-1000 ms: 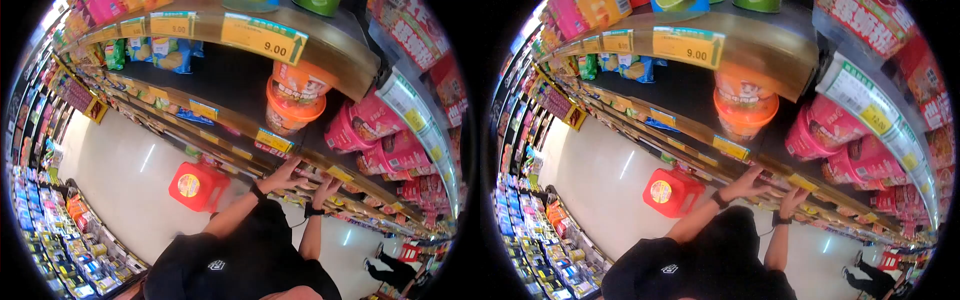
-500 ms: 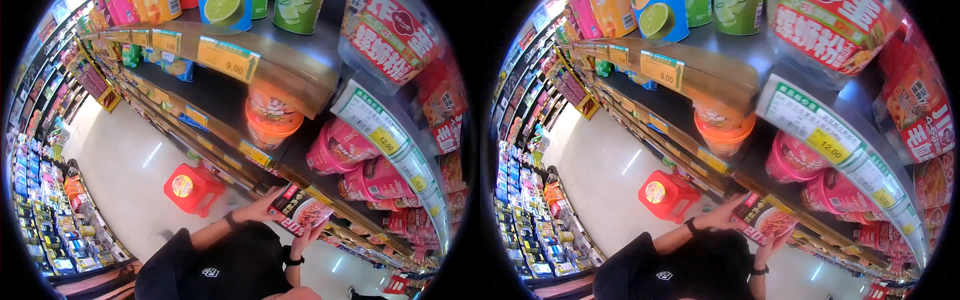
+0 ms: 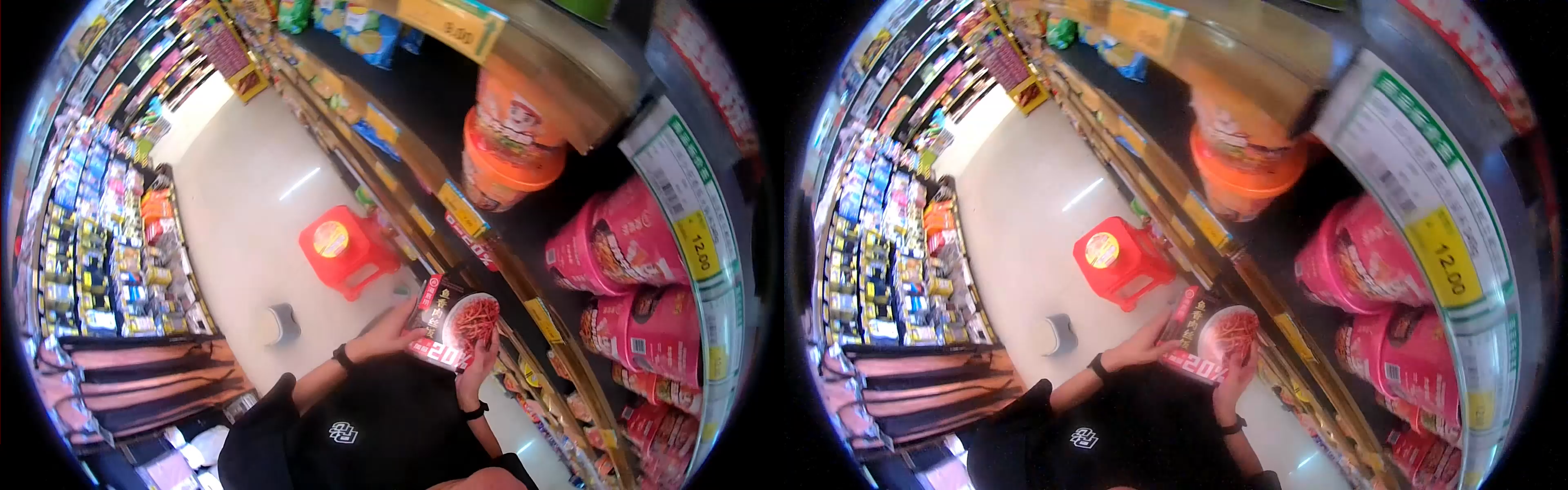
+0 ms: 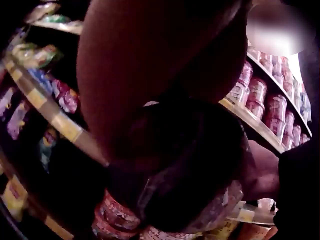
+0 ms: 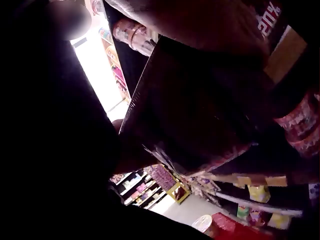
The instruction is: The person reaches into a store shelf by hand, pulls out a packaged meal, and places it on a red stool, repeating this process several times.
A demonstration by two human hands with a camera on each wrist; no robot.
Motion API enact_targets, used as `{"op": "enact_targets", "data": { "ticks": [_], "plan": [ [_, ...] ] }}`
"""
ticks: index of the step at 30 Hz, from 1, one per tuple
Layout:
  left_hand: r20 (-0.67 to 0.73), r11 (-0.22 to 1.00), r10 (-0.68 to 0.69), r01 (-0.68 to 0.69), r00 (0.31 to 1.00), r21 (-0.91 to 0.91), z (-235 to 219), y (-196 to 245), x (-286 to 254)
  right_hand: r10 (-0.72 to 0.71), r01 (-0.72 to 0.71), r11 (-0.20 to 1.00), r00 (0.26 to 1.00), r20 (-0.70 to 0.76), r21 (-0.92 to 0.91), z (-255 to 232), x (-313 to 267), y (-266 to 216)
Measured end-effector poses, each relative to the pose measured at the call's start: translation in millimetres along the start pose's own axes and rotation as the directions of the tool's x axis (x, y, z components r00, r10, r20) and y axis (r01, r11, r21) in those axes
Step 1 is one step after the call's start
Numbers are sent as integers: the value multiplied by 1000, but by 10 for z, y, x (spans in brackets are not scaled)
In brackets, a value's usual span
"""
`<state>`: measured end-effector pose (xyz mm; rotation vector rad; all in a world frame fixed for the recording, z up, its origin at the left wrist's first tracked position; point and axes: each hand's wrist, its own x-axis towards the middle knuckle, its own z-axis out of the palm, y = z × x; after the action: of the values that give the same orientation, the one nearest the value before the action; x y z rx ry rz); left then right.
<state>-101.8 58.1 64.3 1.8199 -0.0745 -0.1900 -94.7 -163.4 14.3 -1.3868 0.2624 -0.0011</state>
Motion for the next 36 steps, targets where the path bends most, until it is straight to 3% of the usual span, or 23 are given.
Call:
{"op": "enact_targets", "data": {
  "ticks": [3, 4, 7, 8, 11, 12, 16, 19, 23, 24, 27, 28, 29, 31, 32, 34, 36],
  "plan": [
    [-145, 955, -60, 99, 988, 280, 73, -130, -217, 147, -147, 989, 969, 198, -16, 91, 82, -104],
    [-180, 948, -67, 119, 981, 296, 95, -166, -285, 227, -222, 974, 940, 255, -48, 85, 111, -65],
    [-287, 940, -40, 133, 957, 314, 69, -362, -356, 124, -98, 991, 936, 330, -94, 246, 171, 126],
    [-326, 947, -28, 129, 945, 293, 75, -503, -402, 136, -49, 971, 921, 366, -236, 268, 215, 169],
    [-371, 969, -58, 141, 927, 202, -164, -500, -401, 229, -242, 969, 810, 540, -49, 561, 324, 150],
    [-389, 973, -54, 136, 920, 187, -228, -493, -411, 279, -245, 960, 791, 544, -135, 593, 385, 296],
    [-458, 971, -83, 175, 885, 162, -441, -691, -417, 309, -234, 951, 763, 568, -203, 939, 504, 552],
    [-482, 966, -103, 203, 870, 159, -628, -896, -385, 348, -211, 930, 769, 536, -301, 1180, 620, 748],
    [-514, 964, -93, 206, 853, 166, -996, -1084, -199, 290, -172, 948, 814, 503, -267, 1665, 726, 736],
    [-498, 944, -241, 320, 833, 79, -1154, -966, -135, 253, -119, 951, 829, 498, -286, 1805, 753, 740],
    [-473, 960, -276, 258, 837, -104, -1552, -1600, -46, 130, 57, 938, 856, 501, -341, 2262, 813, 856],
    [-302, 914, -327, 219, 895, -342, -1899, -1205, -9, 129, 174, 835, 859, 495, -521, 2436, 842, 920],
    [-324, 866, -373, 201, 869, -457, -2004, -1503, -37, -56, 330, 837, 845, 532, -437, 2455, 1051, 1650],
    [-347, 825, -488, 293, 801, -483, -2320, -1629, -141, 251, 237, 732, 778, 576, -639, 2933, 921, 1228],
    [-390, 813, -497, 259, 775, -521, -2436, -1742, -196, 322, 212, 741, 721, 614, -638, 3222, 865, 999],
    [-454, 779, -527, 195, 718, -596, -2600, -2001, -292, 291, 249, 762, 693, 659, -597, 3517, 886, 1357],
    [-453, 788, -539, 234, 710, -570, -2818, -2055, -389, 308, 231, 798, 639, 705, -557, 3700, 964, 1860]
  ]
}}
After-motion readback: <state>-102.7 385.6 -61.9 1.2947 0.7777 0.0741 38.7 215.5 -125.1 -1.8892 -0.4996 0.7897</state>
